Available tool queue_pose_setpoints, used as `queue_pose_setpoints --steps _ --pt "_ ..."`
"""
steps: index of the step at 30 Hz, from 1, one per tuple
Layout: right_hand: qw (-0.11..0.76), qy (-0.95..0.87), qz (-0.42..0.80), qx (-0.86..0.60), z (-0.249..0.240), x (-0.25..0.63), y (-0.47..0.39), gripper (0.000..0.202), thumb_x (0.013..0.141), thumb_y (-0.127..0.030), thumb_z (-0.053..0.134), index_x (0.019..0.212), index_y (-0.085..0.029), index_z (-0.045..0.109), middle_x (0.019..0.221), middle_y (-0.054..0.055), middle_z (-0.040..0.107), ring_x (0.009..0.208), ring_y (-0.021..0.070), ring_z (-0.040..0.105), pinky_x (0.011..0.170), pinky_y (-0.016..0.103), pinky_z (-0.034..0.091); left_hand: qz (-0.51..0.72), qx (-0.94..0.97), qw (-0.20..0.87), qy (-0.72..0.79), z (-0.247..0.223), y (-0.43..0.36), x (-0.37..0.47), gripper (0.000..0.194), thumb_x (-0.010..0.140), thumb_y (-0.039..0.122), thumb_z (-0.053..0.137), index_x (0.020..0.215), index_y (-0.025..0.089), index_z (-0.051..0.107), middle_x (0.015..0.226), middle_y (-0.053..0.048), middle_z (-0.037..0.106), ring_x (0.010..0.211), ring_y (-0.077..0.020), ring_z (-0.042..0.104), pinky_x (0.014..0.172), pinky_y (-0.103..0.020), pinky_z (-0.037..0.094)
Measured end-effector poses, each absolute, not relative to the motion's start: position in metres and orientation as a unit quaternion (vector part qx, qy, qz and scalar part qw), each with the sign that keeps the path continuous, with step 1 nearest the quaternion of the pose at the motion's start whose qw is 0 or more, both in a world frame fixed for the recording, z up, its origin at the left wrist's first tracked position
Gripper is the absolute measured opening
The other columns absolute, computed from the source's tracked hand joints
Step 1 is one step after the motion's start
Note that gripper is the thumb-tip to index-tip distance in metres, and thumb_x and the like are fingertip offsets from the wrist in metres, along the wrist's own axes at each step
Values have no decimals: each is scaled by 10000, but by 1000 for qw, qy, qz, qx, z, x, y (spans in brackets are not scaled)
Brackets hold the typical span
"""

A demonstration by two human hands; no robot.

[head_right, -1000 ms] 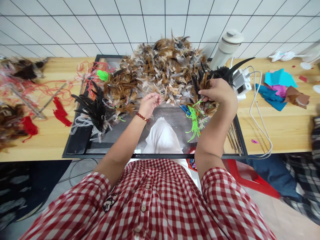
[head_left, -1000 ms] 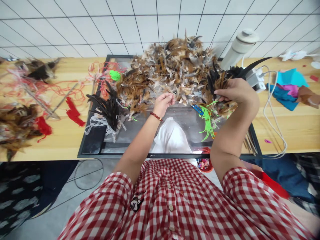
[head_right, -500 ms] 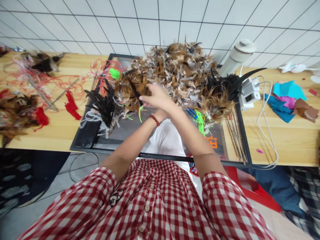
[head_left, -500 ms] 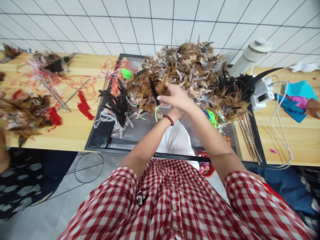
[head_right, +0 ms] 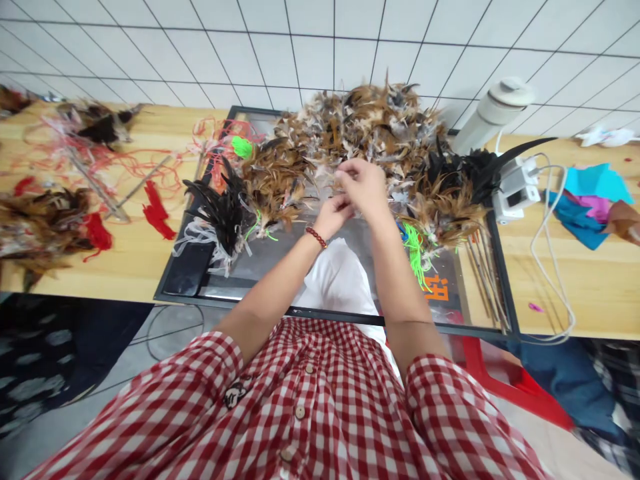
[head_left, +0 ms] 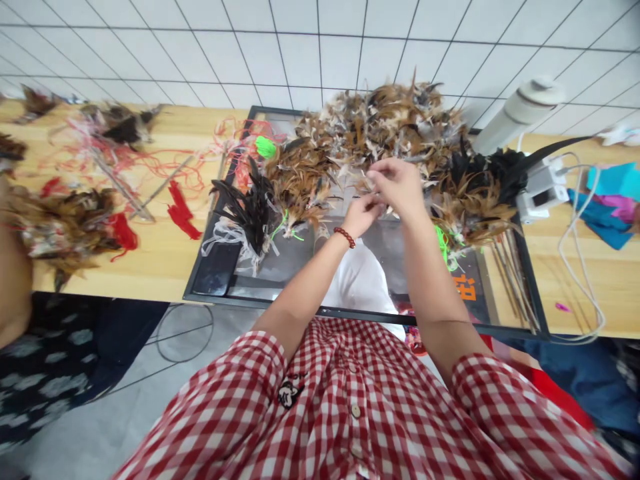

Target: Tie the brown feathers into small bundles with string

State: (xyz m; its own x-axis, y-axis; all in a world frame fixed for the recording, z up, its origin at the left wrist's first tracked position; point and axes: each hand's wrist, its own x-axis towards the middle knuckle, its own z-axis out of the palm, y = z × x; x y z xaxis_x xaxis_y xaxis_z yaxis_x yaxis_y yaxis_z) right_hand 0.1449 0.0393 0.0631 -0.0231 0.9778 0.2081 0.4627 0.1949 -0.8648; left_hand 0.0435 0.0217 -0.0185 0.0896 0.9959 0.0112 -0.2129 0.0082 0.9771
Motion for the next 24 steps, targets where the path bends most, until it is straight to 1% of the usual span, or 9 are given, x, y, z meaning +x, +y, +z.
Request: queue_pose_setpoints --steps 3,6,10,11,14,16,18,21,24 --pt "398 -635 186 -636 49 189 42 164 836 -257 628 920 -191 752 860 58 746 825 230 660 820 383 532 614 378 510 469 -9 20 37 67 797 181 791 791 217 734 734 19 690 700 -115 620 777 -241 495" --pt "304 -698 159 -628 35 190 37 218 835 -262 620 966 -199 783 916 78 750 882 258 661 869 409 525 646 331 484 490 -5 20 33 67 830 199 773 792 222 724 737 25 680 732 -115 634 819 -245 493" --pt "165 -770 86 -610 31 157 33 434 880 -259 587 1277 -149 721 1145 187 731 1080 336 648 938 440 500 640 322 500 486 -6 23 33 57 830 178 762 801 215 730 702 28 667 707 -114 621 784 -244 501" --pt "134 -777 68 -612 31 151 34 456 893 -247 564 1309 -120 700 1192 221 717 1113 358 643 943 450 495 643 318 501 485 -7 24 33 60 830 171 757 801 214 729 712 26 673 714 -113 626 787 -241 508" --pt "75 -780 49 -619 33 142 41 382 919 -196 489 1177 -75 743 1214 275 705 1127 388 652 924 459 488 649 298 506 484 -8 26 30 63 830 174 753 797 215 718 748 21 694 747 -112 645 801 -238 528" --pt "80 -775 78 -622 35 145 46 296 903 -190 509 1011 -105 772 1130 242 736 1052 358 674 870 428 487 649 284 511 487 -7 28 28 62 828 197 762 801 219 710 744 22 692 771 -117 656 800 -237 535" --pt "133 -757 157 -620 36 153 48 198 870 -220 569 889 -145 751 950 161 754 892 282 677 780 369 477 646 273 513 495 -8 29 26 71 824 214 772 802 221 705 731 25 684 794 -121 663 799 -234 535" --pt "246 -700 298 -601 41 165 48 149 848 -290 595 806 -177 684 679 32 662 637 169 569 646 299 421 643 273 504 507 -10 32 25 74 826 215 775 803 221 705 751 22 692 815 -120 670 803 -226 527" --pt "271 -683 371 -568 48 174 44 124 799 -305 632 767 -187 648 592 -21 592 549 122 472 586 269 359 649 286 488 509 -14 32 24 64 828 228 786 846 229 724 836 16 722 806 -110 666 773 -213 517"
